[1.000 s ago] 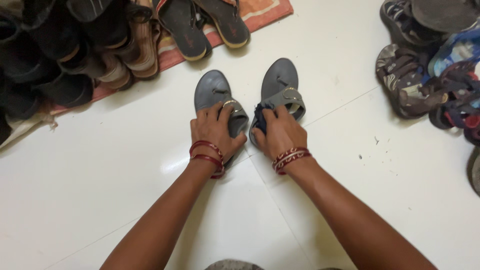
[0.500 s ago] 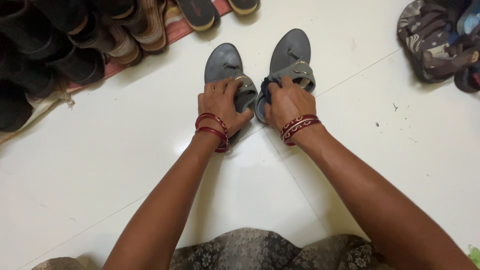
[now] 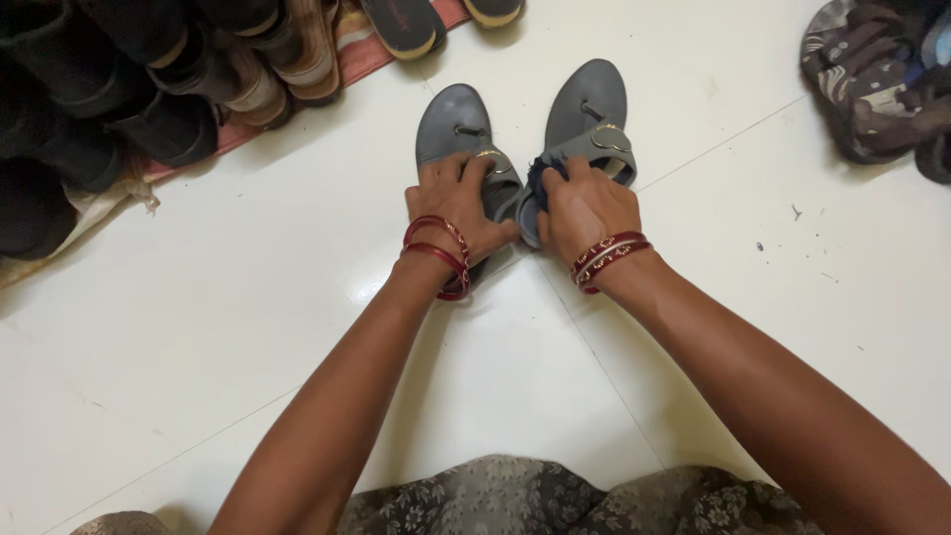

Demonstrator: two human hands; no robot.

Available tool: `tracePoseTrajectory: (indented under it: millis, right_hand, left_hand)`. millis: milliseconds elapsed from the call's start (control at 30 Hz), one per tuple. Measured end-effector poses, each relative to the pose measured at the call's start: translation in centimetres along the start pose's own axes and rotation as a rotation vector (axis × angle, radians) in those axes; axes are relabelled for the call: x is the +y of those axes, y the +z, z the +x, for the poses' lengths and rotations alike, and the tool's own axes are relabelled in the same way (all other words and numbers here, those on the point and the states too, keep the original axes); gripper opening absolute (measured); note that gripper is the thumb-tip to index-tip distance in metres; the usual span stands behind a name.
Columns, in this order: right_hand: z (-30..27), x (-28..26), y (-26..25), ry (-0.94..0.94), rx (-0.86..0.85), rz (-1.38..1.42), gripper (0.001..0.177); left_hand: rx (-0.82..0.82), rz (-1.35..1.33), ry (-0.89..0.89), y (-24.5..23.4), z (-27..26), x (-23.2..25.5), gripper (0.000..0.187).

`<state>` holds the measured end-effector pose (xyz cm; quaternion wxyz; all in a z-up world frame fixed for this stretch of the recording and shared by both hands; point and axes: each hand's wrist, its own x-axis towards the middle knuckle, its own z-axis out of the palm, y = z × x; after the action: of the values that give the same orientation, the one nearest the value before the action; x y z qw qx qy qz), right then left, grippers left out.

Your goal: The person wipes the surface of several pairs of flip-flops and sandals with a dark cloth, handling them one at a time and placing them back in a row. The person also wipes a pair of gray slides with a metal buckle.

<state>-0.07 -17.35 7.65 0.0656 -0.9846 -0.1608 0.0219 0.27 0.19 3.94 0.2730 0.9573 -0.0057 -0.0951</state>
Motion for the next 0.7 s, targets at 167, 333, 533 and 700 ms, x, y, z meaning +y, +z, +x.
tracePoseTrajectory:
  millis: [167, 333, 533, 700]
  right_hand:
    - [0.2, 0.8, -0.1, 0.035, 0.015, 0.121, 0.041]
    - [1.2, 6.2, -3.7, 0.312, -0.158, 0.785, 0.039]
    - [4.3, 9.9, -6.5, 0.374, 0.135, 0.666, 0.036]
    - [9.7, 10.6, -3.1, 0.081, 0.116, 0.218, 0.036]
  left_hand:
    - [0.244, -0.019, 0.311, 0.9, 0.5, -0.6, 0.068]
    - [0.145, -0.081, 0.423, 2.0, 2.6, 0.9, 0.070]
    - [0.032, -0.056, 0.428, 2.4, 3.6, 1.8, 0.078]
    - [0.037, -0.022, 0.431, 2.6, 3.8, 1.7, 0.059]
